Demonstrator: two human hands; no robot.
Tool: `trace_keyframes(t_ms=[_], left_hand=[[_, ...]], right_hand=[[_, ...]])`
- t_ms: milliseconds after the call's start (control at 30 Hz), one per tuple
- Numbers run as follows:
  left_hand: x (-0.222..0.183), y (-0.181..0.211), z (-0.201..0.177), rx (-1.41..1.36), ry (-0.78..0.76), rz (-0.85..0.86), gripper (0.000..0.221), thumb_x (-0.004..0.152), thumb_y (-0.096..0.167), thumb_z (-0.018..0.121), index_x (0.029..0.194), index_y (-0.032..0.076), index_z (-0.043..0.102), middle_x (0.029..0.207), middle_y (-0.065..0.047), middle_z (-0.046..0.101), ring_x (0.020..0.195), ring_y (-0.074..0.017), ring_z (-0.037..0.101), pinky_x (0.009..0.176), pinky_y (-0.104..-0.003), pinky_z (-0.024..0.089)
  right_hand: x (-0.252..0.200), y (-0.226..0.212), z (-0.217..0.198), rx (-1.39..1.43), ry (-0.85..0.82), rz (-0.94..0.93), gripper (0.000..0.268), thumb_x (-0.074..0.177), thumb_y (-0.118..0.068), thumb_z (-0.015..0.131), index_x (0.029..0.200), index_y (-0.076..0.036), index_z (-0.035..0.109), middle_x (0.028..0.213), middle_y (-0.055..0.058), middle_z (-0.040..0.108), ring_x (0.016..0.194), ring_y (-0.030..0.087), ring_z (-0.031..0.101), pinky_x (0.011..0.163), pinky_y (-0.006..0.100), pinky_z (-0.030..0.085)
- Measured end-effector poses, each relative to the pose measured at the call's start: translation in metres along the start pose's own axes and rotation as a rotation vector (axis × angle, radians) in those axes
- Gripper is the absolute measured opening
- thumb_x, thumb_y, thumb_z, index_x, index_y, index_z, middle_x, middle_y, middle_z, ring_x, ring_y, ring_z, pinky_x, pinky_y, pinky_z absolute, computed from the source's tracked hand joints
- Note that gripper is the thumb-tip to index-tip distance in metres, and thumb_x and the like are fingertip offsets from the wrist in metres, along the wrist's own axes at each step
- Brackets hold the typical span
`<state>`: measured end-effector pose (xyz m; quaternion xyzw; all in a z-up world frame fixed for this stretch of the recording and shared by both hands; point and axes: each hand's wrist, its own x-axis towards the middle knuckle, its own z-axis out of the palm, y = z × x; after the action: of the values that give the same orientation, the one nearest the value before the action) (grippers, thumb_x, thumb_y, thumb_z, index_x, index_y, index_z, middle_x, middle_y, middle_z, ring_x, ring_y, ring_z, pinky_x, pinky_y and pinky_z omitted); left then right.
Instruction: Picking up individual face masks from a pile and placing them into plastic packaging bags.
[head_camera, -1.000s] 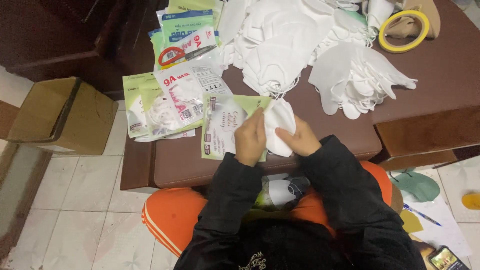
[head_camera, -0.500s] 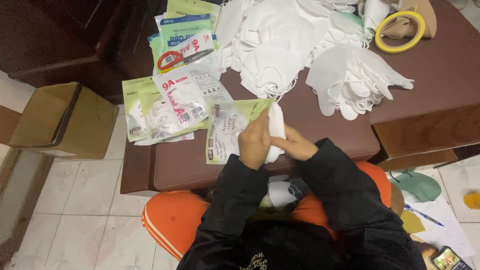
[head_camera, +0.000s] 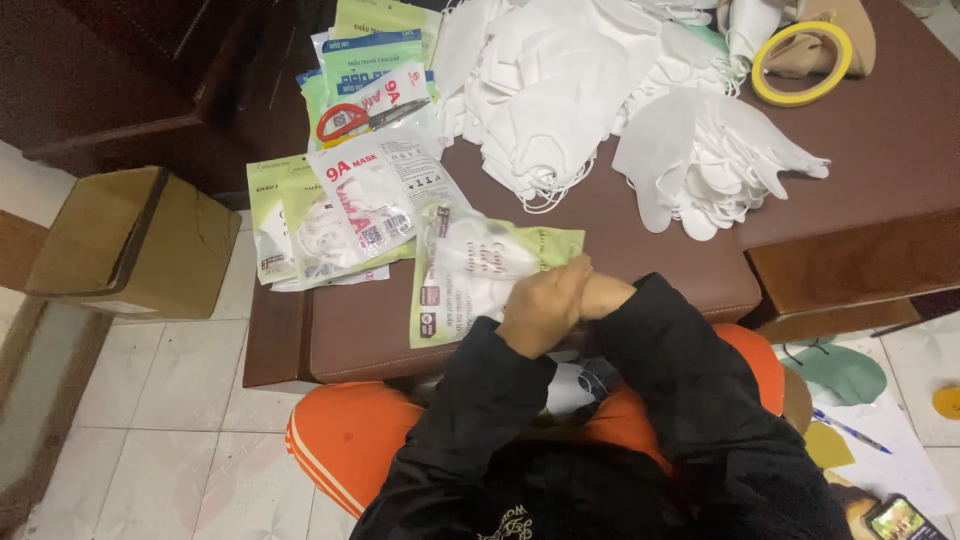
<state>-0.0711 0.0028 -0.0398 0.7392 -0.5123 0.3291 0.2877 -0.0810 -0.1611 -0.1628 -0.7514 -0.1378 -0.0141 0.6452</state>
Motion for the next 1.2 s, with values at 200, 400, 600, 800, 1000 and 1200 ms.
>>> trace_keyframes(t_ms=[200,400,600,800,1000,1200], left_hand=[[0.015,0.034,-0.025,-0.207,0.115,-0.055,0.019,0.098,0.017,0.064,0.112,0.008,0.073,0.07,-0.004,0.066,0.061,-0.0175,0.068,0.057,-0.025,0.057],[0.003,0.015,-0.083,-0.441,0.443,-0.213,0.024,0.084,0.013,0.08,0.105,0.004,0.073,0.081,-0.005,0.068,0.064,-0.0188,0.061,0.058,-0.028,0.055],[-0.018,-0.002,-0.077,-0.866,0.007,-1.083,0.056,0.087,0.022,0.081,0.131,0.0,0.054,0.113,-0.016,0.062,0.094,-0.0207,0.067,0.079,-0.035,0.06],[-0.026,0.016,-0.054,-0.734,-0.16,-0.779,0.024,0.1,0.022,0.068,0.109,0.0,0.074,0.098,-0.017,0.077,0.1,-0.024,0.071,0.085,-0.042,0.056],[0.008,0.039,-0.086,-0.543,-1.182,-1.248,0.121,0.076,0.099,0.031,0.134,-0.002,0.062,0.136,-0.019,0.063,0.132,-0.0306,0.057,0.118,-0.041,0.038],[-0.072,-0.037,-0.058,-1.106,-1.239,-0.895,0.083,0.09,0.07,0.032,0.125,0.004,0.068,0.138,-0.021,0.059,0.136,-0.0346,0.051,0.12,-0.047,0.035]], right_hand=[[-0.004,-0.037,0.004,0.026,0.044,0.041,0.045,0.092,-0.004,0.067,0.134,0.009,0.059,0.122,0.031,0.067,0.114,0.038,0.061,0.103,0.061,0.045],[-0.008,-0.074,0.009,0.047,0.08,0.087,0.046,0.09,-0.005,0.07,0.134,0.006,0.061,0.121,0.028,0.068,0.113,0.036,0.063,0.102,0.059,0.046],[-0.005,-0.098,0.013,0.079,0.106,0.109,0.048,0.087,-0.007,0.073,0.133,0.004,0.062,0.121,0.026,0.069,0.113,0.035,0.064,0.101,0.056,0.048],[-0.079,-0.067,-0.007,0.102,0.151,0.144,0.05,0.085,-0.008,0.077,0.132,0.001,0.063,0.12,0.023,0.07,0.112,0.033,0.065,0.1,0.053,0.049],[-0.113,-0.082,0.006,0.136,0.206,0.18,0.051,0.083,-0.009,0.08,0.131,-0.002,0.064,0.119,0.021,0.071,0.112,0.032,0.067,0.099,0.051,0.05],[-0.047,-0.092,0.013,0.155,0.247,0.22,0.053,0.081,-0.011,0.083,0.13,-0.005,0.065,0.119,0.018,0.072,0.111,0.031,0.068,0.097,0.048,0.052]])
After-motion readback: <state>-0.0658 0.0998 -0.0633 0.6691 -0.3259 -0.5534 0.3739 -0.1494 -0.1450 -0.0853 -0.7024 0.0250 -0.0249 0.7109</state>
